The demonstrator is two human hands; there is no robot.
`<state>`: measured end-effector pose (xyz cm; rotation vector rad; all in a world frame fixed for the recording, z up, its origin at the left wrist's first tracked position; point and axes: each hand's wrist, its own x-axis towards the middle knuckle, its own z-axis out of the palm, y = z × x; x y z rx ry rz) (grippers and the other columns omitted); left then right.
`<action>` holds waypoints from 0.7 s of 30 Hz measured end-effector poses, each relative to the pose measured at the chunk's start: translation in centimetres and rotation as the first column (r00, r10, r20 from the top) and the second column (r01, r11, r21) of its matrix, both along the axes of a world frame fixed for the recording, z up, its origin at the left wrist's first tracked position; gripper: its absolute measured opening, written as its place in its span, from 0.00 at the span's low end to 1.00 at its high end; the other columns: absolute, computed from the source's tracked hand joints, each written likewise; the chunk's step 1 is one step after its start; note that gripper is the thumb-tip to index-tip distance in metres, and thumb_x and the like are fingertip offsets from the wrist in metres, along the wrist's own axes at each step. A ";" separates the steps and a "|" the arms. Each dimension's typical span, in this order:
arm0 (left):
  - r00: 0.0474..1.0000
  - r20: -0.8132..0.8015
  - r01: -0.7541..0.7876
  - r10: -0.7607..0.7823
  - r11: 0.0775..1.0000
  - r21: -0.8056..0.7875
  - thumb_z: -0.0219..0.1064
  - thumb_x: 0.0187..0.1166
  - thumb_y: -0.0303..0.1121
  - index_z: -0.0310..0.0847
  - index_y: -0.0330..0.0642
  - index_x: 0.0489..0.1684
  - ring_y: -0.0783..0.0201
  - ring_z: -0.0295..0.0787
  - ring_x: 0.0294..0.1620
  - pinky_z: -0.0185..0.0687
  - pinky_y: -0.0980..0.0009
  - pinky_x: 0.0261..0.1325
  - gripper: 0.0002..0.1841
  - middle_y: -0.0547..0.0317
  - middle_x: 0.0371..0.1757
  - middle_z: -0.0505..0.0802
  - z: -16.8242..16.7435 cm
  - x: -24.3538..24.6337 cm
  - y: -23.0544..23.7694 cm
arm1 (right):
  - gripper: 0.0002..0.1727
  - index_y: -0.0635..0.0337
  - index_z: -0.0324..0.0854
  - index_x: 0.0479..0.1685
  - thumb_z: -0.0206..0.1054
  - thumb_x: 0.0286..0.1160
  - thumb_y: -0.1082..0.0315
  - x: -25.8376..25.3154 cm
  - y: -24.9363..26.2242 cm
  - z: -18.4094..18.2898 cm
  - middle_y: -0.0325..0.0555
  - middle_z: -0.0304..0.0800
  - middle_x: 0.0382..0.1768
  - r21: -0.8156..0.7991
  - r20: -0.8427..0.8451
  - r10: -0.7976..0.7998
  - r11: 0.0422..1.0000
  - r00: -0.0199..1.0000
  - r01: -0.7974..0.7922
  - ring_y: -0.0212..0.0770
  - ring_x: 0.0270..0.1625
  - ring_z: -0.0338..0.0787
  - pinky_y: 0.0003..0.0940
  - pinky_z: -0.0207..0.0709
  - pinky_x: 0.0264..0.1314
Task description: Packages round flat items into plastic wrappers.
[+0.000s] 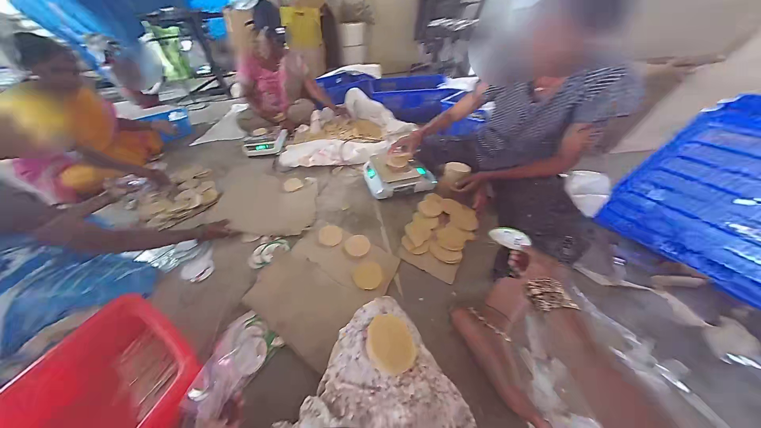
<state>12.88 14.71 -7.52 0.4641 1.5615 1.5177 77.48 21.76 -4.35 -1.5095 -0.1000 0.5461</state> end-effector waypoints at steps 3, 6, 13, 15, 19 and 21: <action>0.981 0.111 -0.159 0.160 0.987 -0.021 0.41 0.96 0.44 0.74 0.39 0.62 0.67 0.87 0.27 0.85 0.70 0.32 0.20 0.59 0.32 0.89 -0.6 -0.1 0.7 | 0.10 0.55 0.73 0.39 0.52 0.90 0.63 1.5 0.7 -0.6 0.30 0.78 0.17 0.043 -0.030 0.059 0.997 0.998 -0.058 0.24 0.14 0.78 0.19 0.76 0.17; 0.947 0.176 -0.271 0.268 0.963 -0.010 0.34 0.95 0.54 0.74 0.40 0.67 0.64 0.88 0.27 0.85 0.68 0.30 0.29 0.56 0.36 0.91 -0.7 -0.2 1.2 | 0.09 0.56 0.73 0.40 0.53 0.90 0.64 1.4 0.9 0.4 0.31 0.78 0.18 0.065 -0.002 0.120 0.991 0.993 -0.119 0.24 0.17 0.80 0.18 0.77 0.21; 0.871 0.278 -0.440 0.406 0.895 0.073 0.31 0.95 0.55 0.75 0.39 0.61 0.64 0.88 0.27 0.85 0.68 0.31 0.32 0.57 0.36 0.91 -0.1 -0.4 1.2 | 0.15 0.65 0.72 0.54 0.45 0.94 0.63 7.2 3.3 -5.7 0.36 0.83 0.27 0.225 0.254 0.450 0.834 0.856 -0.505 0.23 0.29 0.88 0.17 0.83 0.31; 0.873 0.285 -0.433 0.395 0.897 0.084 0.30 0.95 0.55 0.75 0.39 0.61 0.65 0.88 0.25 0.85 0.69 0.29 0.32 0.57 0.34 0.91 -0.1 -0.3 1.3 | 0.14 0.66 0.69 0.42 0.45 0.94 0.65 4.9 4.0 -3.1 0.37 0.79 0.17 0.276 0.154 0.321 0.894 0.934 -0.353 0.27 0.17 0.84 0.19 0.80 0.20; 0.883 0.296 -0.406 0.364 0.909 0.094 0.28 0.95 0.55 0.75 0.38 0.62 0.67 0.88 0.24 0.86 0.70 0.28 0.33 0.60 0.32 0.92 0.0 0.0 1.4 | 0.12 0.58 0.71 0.43 0.52 0.93 0.61 -2.5 3.6 4.5 0.35 0.75 0.19 -0.036 0.037 0.075 0.997 0.997 -0.074 0.25 0.15 0.78 0.17 0.75 0.18; 0.867 0.306 -0.438 0.394 0.895 0.087 0.28 0.95 0.55 0.73 0.39 0.65 0.67 0.87 0.26 0.84 0.69 0.31 0.33 0.58 0.35 0.90 0.3 -0.1 1.3 | 0.13 0.65 0.70 0.40 0.48 0.94 0.66 -1.5 2.6 2.9 0.38 0.77 0.17 0.100 0.153 0.324 0.935 0.934 -0.341 0.25 0.16 0.82 0.17 0.78 0.19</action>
